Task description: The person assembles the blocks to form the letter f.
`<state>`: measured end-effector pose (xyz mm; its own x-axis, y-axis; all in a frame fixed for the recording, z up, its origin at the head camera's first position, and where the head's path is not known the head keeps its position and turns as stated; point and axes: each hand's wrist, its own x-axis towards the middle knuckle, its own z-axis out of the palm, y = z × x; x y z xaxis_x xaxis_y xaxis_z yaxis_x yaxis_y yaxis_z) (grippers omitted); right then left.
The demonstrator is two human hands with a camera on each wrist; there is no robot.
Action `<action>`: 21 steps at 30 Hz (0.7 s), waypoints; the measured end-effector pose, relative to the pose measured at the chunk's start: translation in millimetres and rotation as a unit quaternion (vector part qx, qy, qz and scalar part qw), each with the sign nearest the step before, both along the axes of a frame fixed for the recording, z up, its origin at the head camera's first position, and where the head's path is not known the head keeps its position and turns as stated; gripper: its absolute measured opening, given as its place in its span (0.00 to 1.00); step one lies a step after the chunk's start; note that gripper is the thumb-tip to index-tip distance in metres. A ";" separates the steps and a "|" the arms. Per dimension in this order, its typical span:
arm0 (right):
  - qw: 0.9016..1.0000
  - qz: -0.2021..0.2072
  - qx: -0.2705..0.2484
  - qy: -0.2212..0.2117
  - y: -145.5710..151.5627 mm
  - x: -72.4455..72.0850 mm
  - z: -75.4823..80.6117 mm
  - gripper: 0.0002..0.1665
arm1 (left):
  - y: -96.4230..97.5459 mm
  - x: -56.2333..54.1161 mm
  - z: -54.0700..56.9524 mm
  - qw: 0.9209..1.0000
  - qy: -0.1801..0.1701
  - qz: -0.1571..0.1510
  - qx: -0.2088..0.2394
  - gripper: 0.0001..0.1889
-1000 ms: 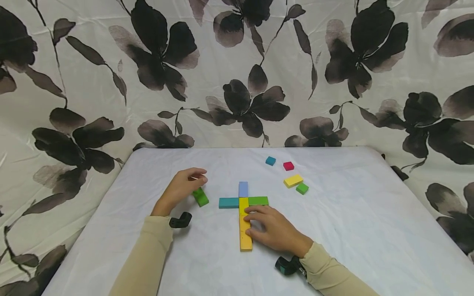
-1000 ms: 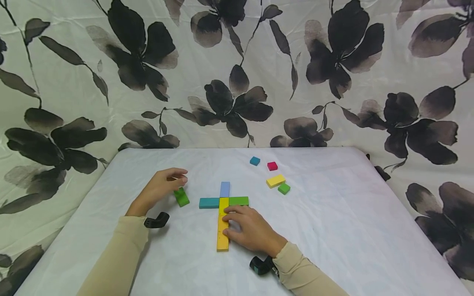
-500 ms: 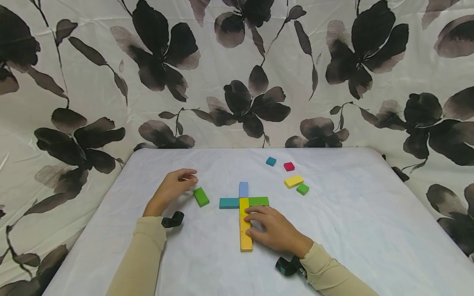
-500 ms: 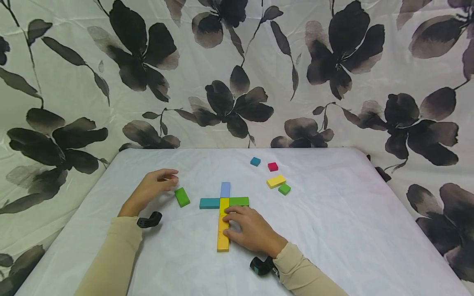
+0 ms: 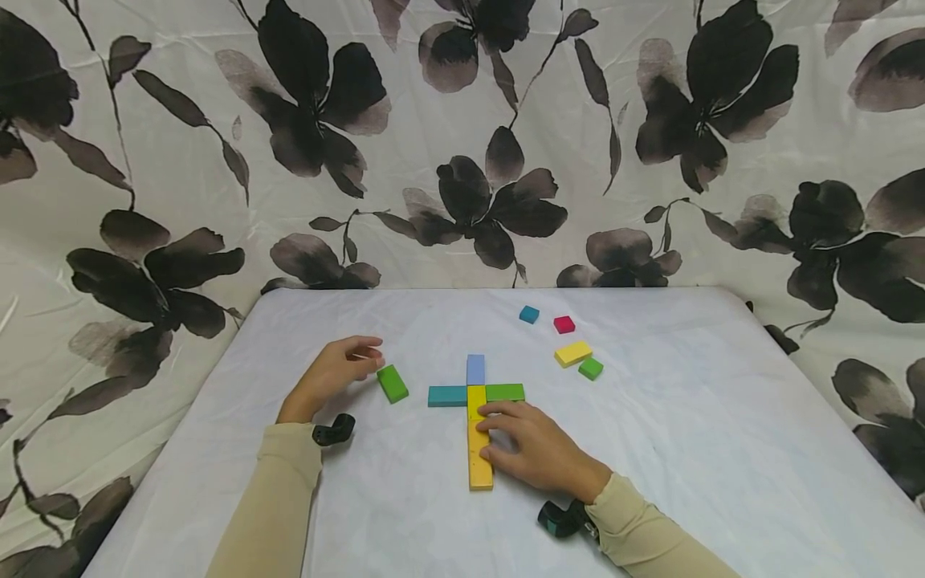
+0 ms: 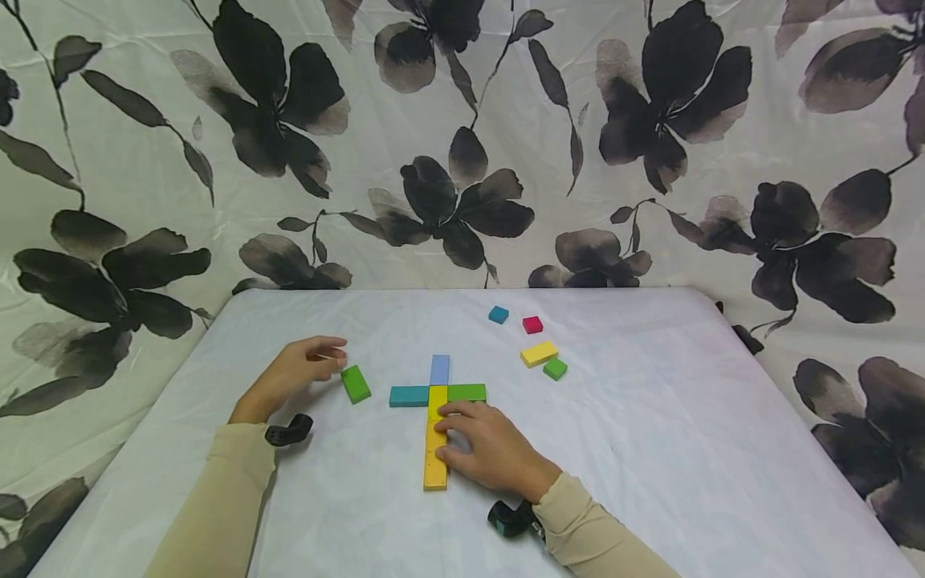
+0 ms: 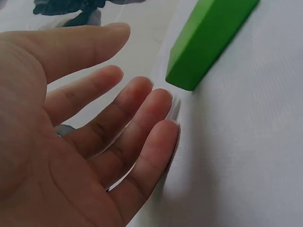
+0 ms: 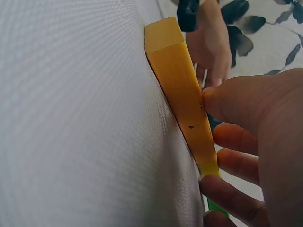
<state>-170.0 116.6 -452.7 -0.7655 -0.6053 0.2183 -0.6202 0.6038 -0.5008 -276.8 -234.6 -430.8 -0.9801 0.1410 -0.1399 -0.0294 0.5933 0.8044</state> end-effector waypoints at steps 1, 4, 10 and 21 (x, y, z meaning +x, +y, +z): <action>1.000 0.000 0.000 0.001 0.2 -0.1 -0.2 0.19 | 0.0 0.1 -0.3 1.000 -0.001 -0.001 -0.001 0.28; 1.000 0.000 -0.001 0.003 0.4 -0.3 -0.7 0.19 | 0.0 0.3 -1.3 1.000 0.003 -0.006 -0.004 0.28; 1.000 -0.001 0.000 0.007 0.1 -0.7 -1.3 0.19 | -0.1 0.1 -4.3 0.999 0.012 -0.030 -0.012 0.28; 1.000 -0.003 0.002 -0.001 0.0 -1.0 -1.6 0.19 | 2.0 3.3 -7.5 0.998 0.001 -0.064 -0.009 0.30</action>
